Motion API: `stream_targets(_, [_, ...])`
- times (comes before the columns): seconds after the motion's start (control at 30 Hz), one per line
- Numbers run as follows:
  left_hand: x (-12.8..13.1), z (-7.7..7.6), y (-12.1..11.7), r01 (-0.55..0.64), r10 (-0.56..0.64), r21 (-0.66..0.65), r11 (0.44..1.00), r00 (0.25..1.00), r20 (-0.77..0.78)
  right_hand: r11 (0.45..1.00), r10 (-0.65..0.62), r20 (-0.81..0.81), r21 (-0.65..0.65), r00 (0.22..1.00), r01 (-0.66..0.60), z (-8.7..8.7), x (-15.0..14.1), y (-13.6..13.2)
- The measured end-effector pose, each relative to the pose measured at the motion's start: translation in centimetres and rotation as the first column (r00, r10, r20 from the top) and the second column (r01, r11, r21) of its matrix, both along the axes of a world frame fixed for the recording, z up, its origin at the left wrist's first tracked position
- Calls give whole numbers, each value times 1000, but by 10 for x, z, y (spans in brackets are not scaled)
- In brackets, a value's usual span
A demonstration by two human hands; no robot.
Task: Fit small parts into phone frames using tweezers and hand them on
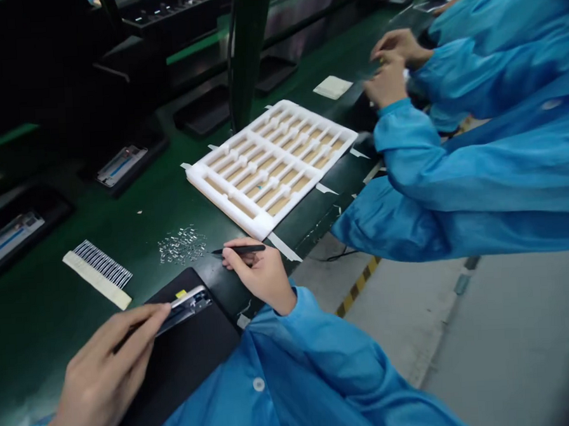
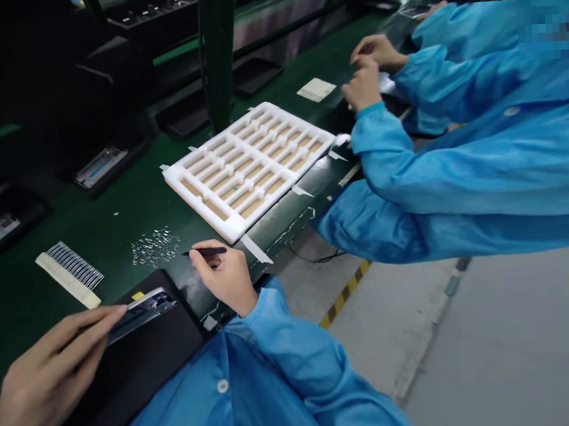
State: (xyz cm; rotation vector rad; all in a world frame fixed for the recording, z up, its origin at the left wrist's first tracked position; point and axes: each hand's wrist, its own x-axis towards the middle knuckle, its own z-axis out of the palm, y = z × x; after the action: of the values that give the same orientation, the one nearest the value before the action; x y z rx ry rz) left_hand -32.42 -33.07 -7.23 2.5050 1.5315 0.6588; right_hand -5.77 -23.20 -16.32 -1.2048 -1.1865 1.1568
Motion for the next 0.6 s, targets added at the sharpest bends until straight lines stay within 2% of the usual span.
stream_targets(0.2, [16,-3,-7,56,-61,88,995,997,57,995,-91,118,46,989,86,-10,-13,-4])
stream_targets(0.6, [20,-8,-8,39,-48,101,994,995,90,998,-67,126,20,990,65,-11,-11,-4])
